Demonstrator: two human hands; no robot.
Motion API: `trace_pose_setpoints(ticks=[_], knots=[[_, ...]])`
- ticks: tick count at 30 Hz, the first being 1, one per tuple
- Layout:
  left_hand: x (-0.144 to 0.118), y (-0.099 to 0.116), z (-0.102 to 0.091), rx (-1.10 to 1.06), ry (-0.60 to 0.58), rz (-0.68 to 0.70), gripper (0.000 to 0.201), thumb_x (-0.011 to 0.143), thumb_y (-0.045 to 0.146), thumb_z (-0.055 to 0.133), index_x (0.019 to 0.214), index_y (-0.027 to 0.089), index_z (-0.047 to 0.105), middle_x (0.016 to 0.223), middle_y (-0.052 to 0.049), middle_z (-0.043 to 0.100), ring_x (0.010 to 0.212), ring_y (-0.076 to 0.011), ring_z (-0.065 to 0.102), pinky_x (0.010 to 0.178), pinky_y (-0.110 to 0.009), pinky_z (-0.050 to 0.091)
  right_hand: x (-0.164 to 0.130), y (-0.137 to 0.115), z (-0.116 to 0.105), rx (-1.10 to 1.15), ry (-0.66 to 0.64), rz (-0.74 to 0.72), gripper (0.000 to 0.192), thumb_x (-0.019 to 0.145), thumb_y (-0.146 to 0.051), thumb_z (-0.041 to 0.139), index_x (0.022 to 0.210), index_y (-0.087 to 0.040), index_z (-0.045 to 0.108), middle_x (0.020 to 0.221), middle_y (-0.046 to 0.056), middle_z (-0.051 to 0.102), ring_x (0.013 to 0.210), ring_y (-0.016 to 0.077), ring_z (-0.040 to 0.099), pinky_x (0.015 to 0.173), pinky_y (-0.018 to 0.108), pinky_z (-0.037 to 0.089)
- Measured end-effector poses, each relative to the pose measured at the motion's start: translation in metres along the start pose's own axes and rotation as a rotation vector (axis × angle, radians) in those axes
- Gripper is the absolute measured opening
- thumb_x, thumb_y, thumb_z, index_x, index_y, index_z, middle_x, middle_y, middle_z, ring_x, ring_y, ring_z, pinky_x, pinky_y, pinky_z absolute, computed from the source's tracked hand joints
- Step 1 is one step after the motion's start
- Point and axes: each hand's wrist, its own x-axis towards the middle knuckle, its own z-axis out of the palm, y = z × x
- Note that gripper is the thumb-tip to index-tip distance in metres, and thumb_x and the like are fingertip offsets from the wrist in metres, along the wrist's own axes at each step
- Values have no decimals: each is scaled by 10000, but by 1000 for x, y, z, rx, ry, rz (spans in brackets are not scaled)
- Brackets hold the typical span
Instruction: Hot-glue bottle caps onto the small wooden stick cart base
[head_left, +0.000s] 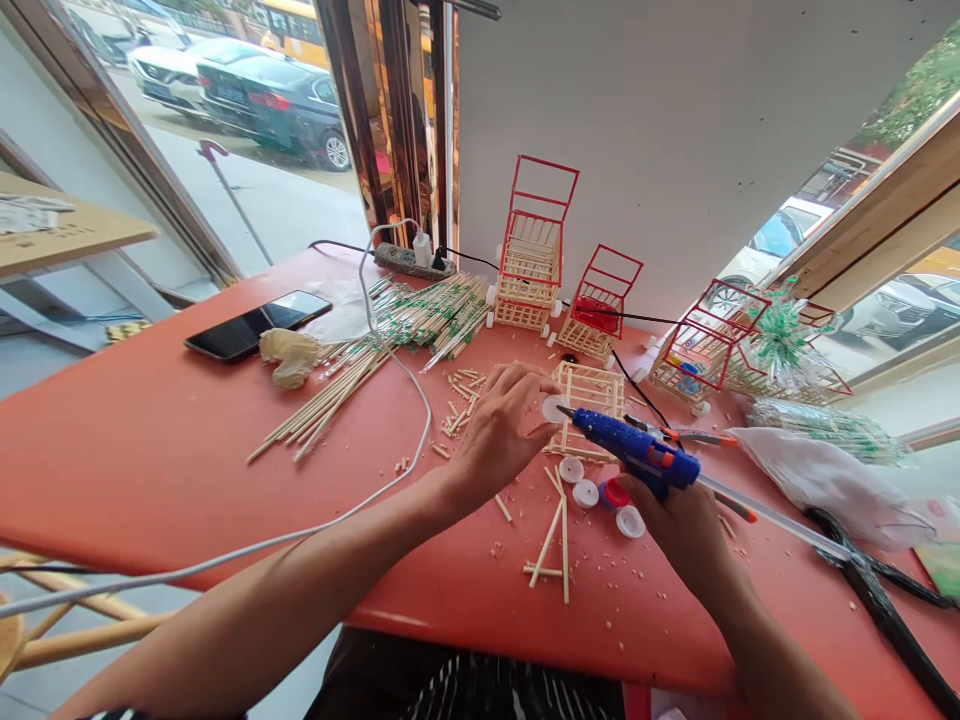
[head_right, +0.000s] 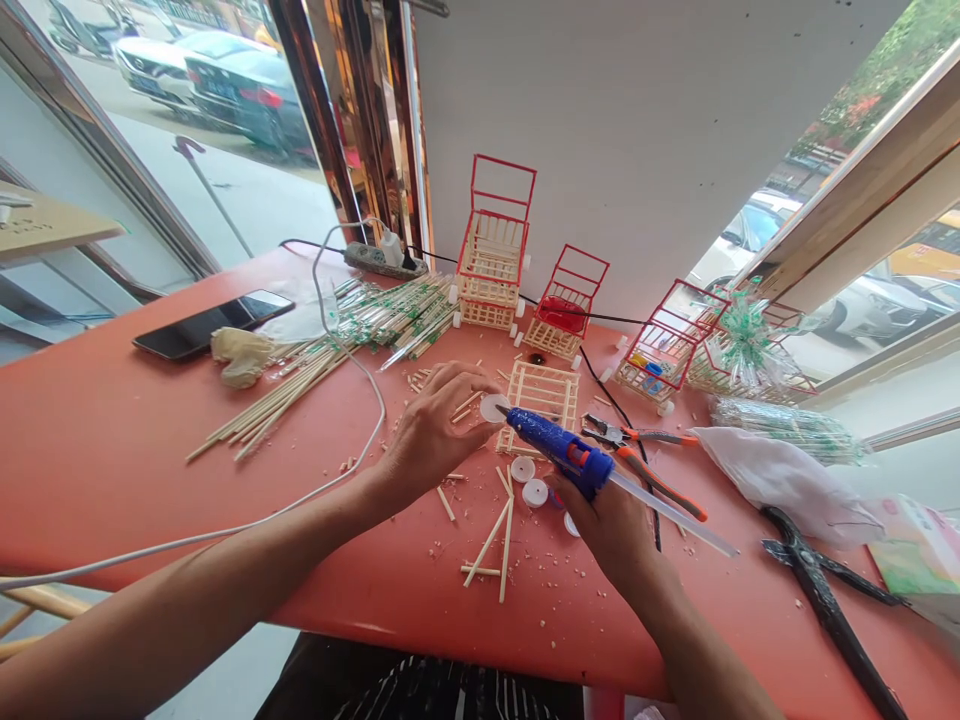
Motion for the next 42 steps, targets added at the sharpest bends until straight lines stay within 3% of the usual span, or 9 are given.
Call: trace_pose_setpoints(ticks=[7,14,19,25,31,42], knots=[[1,-1,1,7,11,11,274,869,72,774,1064,222,654,1089,-41,700,1081,-246,646,967,-383,538,-1,6,1,-20,-20,-72,276,934,-525,617,893,-289,754,700,27,752,693,275,730,698,381,586],[1,-3,1,64,16,63,244,884,109,781,1066,211,654,1096,-60,719,1063,-256,650,962,-391,545,-2,15,3,23,-34,-70,241,943,-482,614,939,-274,735,857,67,811,788,318,769,691,422,590],[2,-6,1,71,12,70,253,893,93,762,1089,217,660,1123,-58,724,1085,-249,657,979,-393,542,-2,8,2,70,-15,-90,161,932,-422,635,918,-287,722,818,46,773,726,273,722,716,394,601],[2,-5,-1,66,-1,111,256,898,128,789,1104,211,662,1125,-66,731,1085,-252,675,992,-402,543,-2,6,2,101,-29,-43,250,911,-492,627,905,-268,736,770,55,790,683,279,736,624,374,575],[2,-6,1,89,16,120,254,893,99,781,1099,193,666,1125,-66,729,1084,-251,665,970,-386,544,-4,14,4,46,-21,-98,359,966,-555,572,906,-251,754,815,88,797,731,299,751,627,390,567],[1,-4,-2,76,2,124,241,907,125,772,1103,211,661,1112,-55,726,1080,-243,671,979,-383,543,-2,6,3,90,-64,-88,341,954,-510,580,1010,-234,773,787,89,770,706,313,735,648,433,603]])
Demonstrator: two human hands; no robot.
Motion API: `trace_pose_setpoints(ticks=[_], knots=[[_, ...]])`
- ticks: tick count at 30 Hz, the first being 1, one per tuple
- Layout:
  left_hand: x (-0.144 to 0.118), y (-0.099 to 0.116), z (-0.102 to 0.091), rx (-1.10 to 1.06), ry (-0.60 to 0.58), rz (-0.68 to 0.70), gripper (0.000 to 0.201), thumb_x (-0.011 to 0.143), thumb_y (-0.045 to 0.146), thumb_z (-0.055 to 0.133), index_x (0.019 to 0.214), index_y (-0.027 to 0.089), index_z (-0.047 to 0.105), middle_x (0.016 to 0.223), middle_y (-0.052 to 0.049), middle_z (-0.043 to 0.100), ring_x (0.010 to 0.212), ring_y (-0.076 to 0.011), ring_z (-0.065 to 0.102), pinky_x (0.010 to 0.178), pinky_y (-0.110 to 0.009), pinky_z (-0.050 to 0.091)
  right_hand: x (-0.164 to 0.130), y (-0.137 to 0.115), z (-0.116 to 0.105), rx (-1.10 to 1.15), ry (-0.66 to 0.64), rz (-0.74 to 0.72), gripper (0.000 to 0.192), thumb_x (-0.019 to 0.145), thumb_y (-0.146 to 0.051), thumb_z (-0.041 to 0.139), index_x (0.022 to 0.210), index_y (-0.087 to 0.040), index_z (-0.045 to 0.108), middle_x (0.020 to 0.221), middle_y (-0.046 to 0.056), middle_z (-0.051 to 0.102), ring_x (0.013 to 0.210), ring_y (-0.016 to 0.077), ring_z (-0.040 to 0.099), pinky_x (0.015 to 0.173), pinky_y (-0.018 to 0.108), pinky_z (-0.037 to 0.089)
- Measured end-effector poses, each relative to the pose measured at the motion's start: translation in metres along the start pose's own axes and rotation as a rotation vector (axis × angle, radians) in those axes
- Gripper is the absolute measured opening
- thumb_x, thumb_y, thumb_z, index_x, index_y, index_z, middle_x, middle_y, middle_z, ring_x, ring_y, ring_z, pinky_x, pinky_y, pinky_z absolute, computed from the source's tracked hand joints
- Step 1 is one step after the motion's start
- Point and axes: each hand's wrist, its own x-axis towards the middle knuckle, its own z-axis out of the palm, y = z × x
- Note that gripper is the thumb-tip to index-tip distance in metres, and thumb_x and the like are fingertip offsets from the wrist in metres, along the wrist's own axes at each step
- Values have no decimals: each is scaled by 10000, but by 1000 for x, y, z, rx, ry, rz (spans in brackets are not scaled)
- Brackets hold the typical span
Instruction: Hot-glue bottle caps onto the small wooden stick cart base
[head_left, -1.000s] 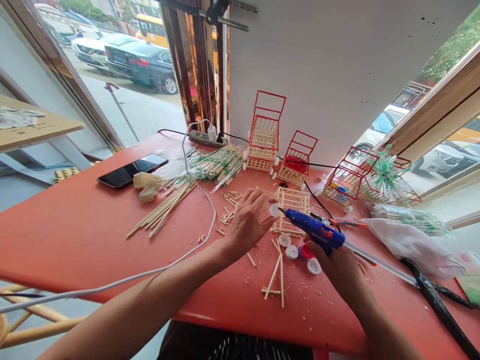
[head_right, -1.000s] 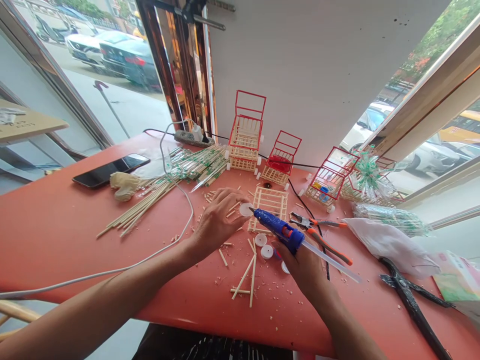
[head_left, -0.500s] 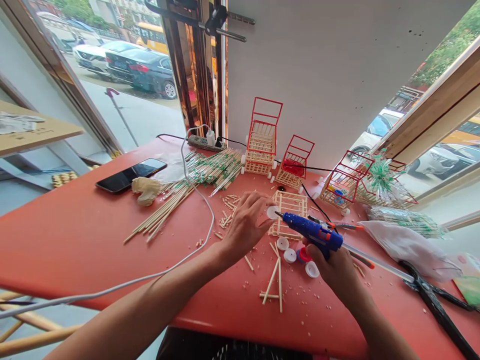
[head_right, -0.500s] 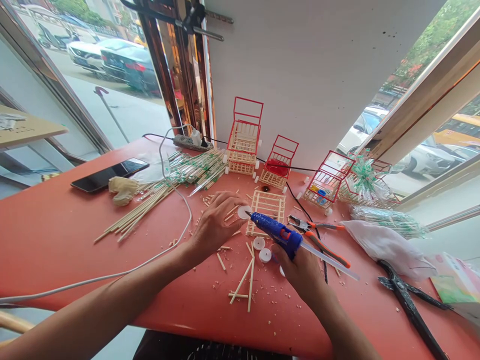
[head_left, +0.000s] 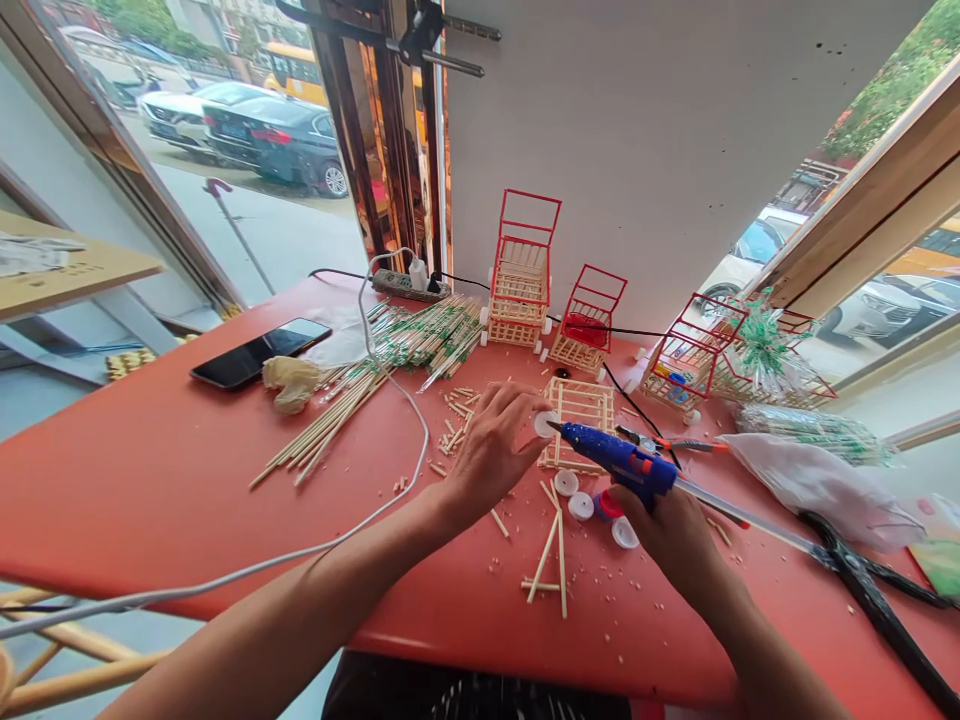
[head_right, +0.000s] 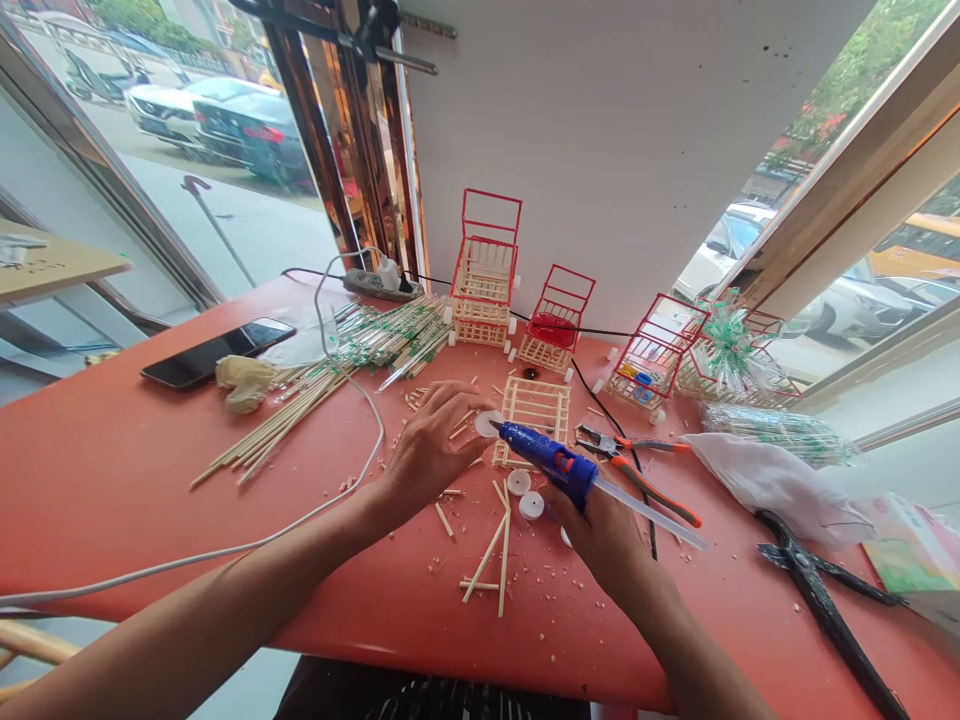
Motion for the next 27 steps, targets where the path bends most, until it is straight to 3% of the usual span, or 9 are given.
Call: trace_pose_setpoints(ticks=[13,27], knots=[[1,0,1,22,26,27,278,875,106,811,1083,194,649,1091,-58,725,1048,-245,665,957,-376,543,0,3,1,-23,20,27,376,947,-583,575,866,-246,720,694,82,744,633,300,723,552,379,536],[0,1,1,3,9,-2,281,880,116,802,1086,212,636,1092,-50,713,1059,-243,644,951,-372,538,-1,-4,0,-35,26,52,338,909,-517,555,829,-245,738,639,55,721,590,269,697,539,354,542]])
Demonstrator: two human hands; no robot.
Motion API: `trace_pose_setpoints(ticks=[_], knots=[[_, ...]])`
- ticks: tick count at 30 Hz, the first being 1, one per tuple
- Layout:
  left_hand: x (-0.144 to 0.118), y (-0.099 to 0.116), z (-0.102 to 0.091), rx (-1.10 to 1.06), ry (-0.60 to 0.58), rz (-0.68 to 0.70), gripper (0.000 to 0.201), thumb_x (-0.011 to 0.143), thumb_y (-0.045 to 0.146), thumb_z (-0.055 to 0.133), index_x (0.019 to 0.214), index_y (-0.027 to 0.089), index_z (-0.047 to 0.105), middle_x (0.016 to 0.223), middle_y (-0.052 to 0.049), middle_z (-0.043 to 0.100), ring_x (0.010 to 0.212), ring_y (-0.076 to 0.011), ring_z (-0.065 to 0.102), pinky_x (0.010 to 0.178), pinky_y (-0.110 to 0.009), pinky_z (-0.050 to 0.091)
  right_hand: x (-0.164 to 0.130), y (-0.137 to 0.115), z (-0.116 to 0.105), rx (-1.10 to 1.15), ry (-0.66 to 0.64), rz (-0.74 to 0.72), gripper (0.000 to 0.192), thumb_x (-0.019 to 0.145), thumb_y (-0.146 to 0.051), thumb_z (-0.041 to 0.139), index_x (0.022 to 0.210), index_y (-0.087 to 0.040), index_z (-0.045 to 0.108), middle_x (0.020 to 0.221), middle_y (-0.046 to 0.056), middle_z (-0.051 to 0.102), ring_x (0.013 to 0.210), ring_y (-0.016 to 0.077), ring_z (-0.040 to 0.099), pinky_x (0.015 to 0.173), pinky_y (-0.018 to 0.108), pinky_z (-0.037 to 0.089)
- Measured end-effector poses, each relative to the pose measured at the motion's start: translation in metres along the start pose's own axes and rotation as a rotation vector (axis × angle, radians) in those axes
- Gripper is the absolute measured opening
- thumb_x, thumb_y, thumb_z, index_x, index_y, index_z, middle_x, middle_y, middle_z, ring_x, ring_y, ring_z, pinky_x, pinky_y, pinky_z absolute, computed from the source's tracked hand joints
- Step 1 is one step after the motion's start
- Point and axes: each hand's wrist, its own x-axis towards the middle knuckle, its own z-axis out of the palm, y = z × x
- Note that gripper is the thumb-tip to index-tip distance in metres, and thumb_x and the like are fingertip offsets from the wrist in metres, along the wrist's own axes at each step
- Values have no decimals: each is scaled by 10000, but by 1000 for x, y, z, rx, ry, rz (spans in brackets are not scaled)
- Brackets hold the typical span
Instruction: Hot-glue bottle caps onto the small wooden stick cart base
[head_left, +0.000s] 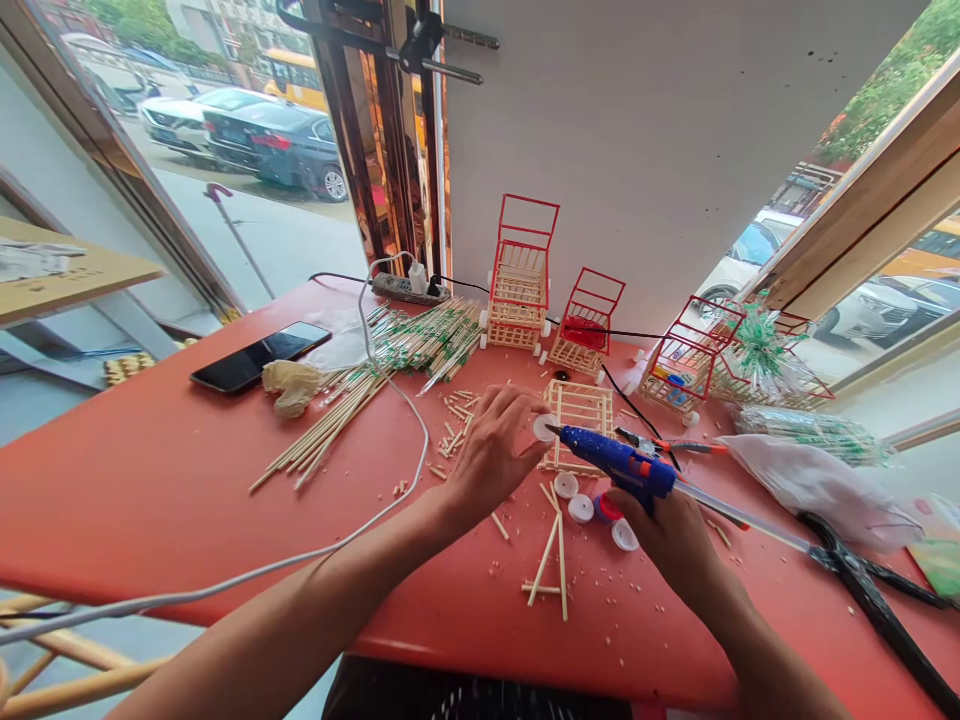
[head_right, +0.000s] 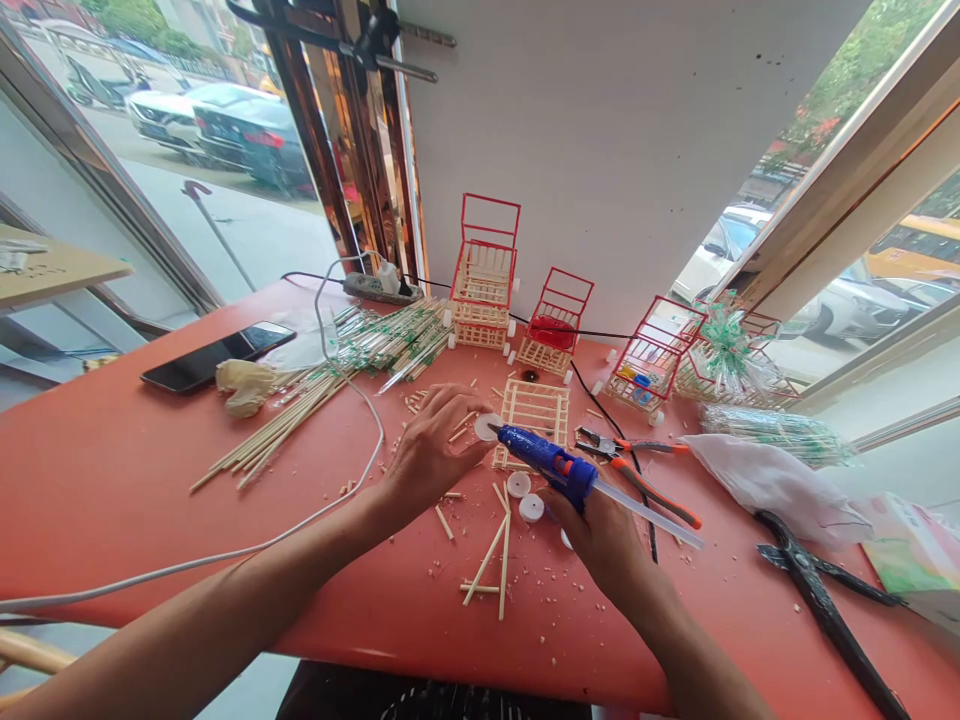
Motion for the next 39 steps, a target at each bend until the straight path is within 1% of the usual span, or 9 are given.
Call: trace_pose_setpoints(ticks=[6,10,15,18,20,25,30,35,39], knots=[[-1,0,1,2,4,-14,295,865,115,816,1075,211,632,1088,-48,707,1053,-245,635,951,-375,534,2,-4,-3,-6,15,-19,350,911,-525,559,872,-230,743,686,67,734,651,270,704,620,363,573],[-1,0,1,4,3,-32,269,873,115,799,1061,214,634,1083,-48,710,1059,-246,640,950,-377,535,2,-4,-3,-9,-20,-1,319,917,-495,558,879,-237,743,699,64,745,645,266,701,602,351,551],[0,1,0,17,-14,-42,243,887,118,773,1060,219,635,1093,-50,711,1068,-248,641,962,-387,530,-1,0,-1,-36,-40,23,302,913,-491,567,826,-245,718,690,52,738,609,249,677,563,334,510],[-1,2,-1,18,-17,-39,234,896,114,763,1065,217,638,1081,-50,708,1074,-251,634,964,-388,527,-2,4,1,-45,-36,27,295,925,-481,564,901,-244,739,789,74,782,703,280,726,609,357,538],[-1,2,-1,21,-23,-33,222,910,120,750,1077,219,642,1076,-51,706,1076,-254,630,964,-391,525,-2,6,1,-56,-33,35,297,926,-489,568,901,-247,738,819,85,793,737,300,741,619,371,544],[-1,3,0,25,-8,1,201,925,116,732,1080,208,644,1059,-53,702,1056,-252,625,950,-388,525,-2,4,1,-45,-50,35,344,922,-540,570,824,-245,718,696,67,742,620,273,691,557,354,502],[-1,2,0,26,-17,1,184,938,151,739,1083,215,645,1057,-51,705,1059,-254,628,957,-397,522,-1,4,0,-75,-35,52,328,919,-521,567,886,-244,741,777,74,785,696,284,732,605,353,528],[-1,2,0,28,-6,16,146,950,164,729,1057,211,643,1044,-55,707,1045,-252,627,952,-399,522,0,7,-1,-123,-47,36,336,907,-533,575,752,-252,672,680,50,744,613,249,690,554,322,481],[-1,2,0,43,-19,-11,113,963,188,715,1050,219,649,1050,-57,711,1054,-255,631,969,-410,523,2,5,-3,-151,-24,31,386,908,-570,555,706,-254,645,618,47,705,586,255,685,525,316,446]])
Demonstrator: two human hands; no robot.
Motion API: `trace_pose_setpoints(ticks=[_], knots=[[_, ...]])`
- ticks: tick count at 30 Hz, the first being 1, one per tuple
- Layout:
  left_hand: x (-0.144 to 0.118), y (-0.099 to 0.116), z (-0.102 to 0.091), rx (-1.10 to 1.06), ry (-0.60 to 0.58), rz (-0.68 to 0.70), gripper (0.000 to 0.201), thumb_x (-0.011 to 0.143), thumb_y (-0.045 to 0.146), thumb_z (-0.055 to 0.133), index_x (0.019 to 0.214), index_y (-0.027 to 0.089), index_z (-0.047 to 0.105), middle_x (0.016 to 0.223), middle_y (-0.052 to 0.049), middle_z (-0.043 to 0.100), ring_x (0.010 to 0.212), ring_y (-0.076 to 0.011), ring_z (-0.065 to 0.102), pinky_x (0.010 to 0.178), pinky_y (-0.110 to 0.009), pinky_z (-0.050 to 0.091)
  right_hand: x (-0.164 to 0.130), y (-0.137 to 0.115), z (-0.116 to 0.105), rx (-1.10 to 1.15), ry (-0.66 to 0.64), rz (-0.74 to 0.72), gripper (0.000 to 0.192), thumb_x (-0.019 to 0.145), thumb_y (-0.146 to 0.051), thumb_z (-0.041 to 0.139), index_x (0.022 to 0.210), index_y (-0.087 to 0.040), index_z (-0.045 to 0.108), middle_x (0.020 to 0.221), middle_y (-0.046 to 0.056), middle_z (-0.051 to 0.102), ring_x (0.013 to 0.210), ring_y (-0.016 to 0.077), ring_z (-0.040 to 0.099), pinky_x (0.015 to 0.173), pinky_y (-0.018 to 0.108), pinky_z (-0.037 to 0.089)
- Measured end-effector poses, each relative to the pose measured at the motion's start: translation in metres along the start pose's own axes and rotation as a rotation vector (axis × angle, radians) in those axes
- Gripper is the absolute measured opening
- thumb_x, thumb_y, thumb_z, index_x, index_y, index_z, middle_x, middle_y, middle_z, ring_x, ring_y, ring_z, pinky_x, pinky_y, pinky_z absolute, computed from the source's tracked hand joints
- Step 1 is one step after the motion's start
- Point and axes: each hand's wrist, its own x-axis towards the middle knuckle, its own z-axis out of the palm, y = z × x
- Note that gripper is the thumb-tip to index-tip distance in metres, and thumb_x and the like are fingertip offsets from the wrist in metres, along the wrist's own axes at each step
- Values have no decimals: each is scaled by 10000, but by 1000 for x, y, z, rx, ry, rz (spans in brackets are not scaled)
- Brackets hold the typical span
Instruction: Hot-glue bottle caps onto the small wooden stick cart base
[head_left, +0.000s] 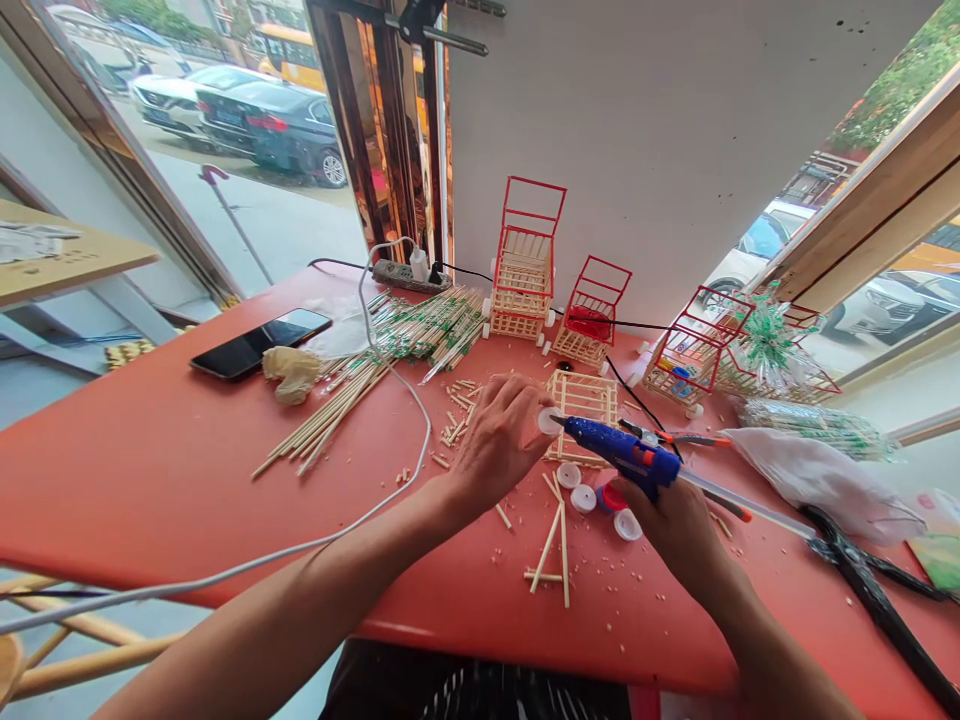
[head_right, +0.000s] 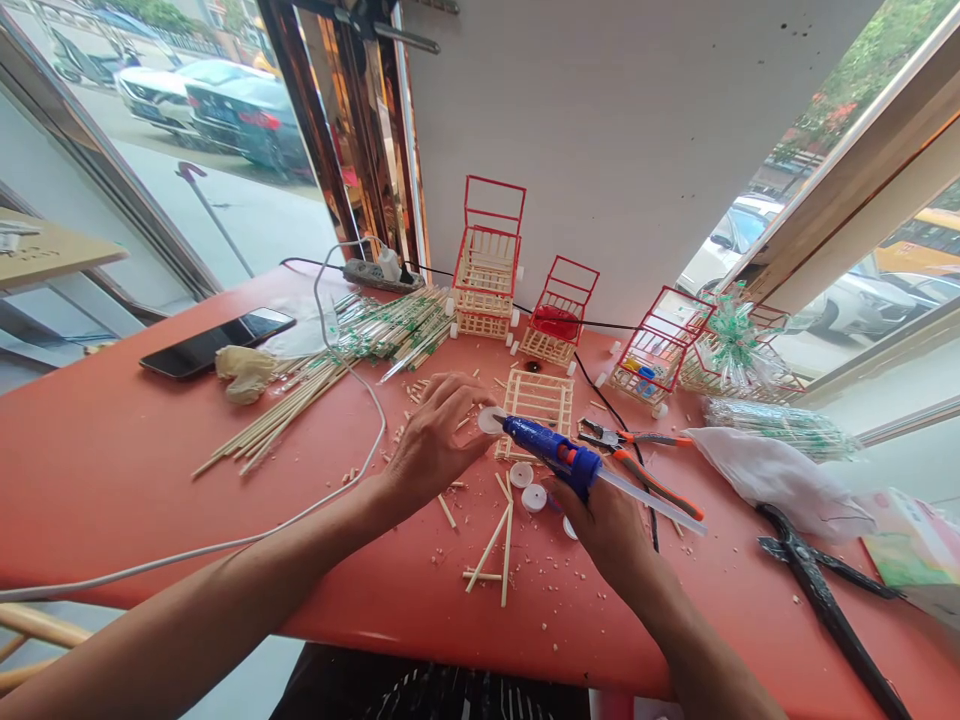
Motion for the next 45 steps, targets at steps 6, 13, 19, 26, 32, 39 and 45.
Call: trace_pose_setpoints(ticks=[6,13,19,26,32,39,45], knots=[[1,1,-1,-6,12,10,159,930,131,724,1050,202,647,1048,-66,712,1054,-260,622,954,-404,531,0,-4,1,34,-4,-10,356,907,-548,556,748,-252,674,657,50,721,596,242,672,542,316,463],[0,1,-1,-13,-16,-9,142,937,160,730,1045,213,653,1051,-62,709,1066,-264,625,973,-416,525,0,-6,-1,43,-6,9,371,901,-553,548,746,-247,688,575,37,655,547,240,631,514,316,437],[0,0,0,-14,12,-12,161,929,144,729,1052,212,649,1061,-61,705,1063,-258,619,956,-400,527,0,-4,-1,30,9,14,382,875,-566,565,650,-261,616,529,18,602,498,208,572,480,293,370],[0,0,0,-20,9,19,193,914,113,736,1052,203,635,1055,-56,703,1063,-258,620,962,-397,518,-1,-7,0,93,-15,-14,306,888,-527,583,826,-252,700,660,44,710,609,248,662,573,327,490],[0,0,-1,-17,19,0,189,921,135,745,1053,216,638,1052,-52,702,1058,-255,617,957,-394,523,-1,-2,1,71,-8,-25,315,926,-522,581,880,-248,728,747,64,742,686,275,704,634,366,538],[0,0,1,-15,15,9,235,875,93,764,1048,194,642,1049,-59,706,1062,-265,612,954,-388,525,-1,-4,0,79,2,-57,307,910,-496,575,884,-234,734,759,61,753,687,264,700,619,350,535],[1,-4,0,-29,3,-58,265,850,121,816,1030,206,641,1045,-46,710,1051,-258,625,966,-384,524,-3,0,1,47,15,-32,285,913,-496,596,783,-255,675,678,43,736,609,254,691,548,333,495]])
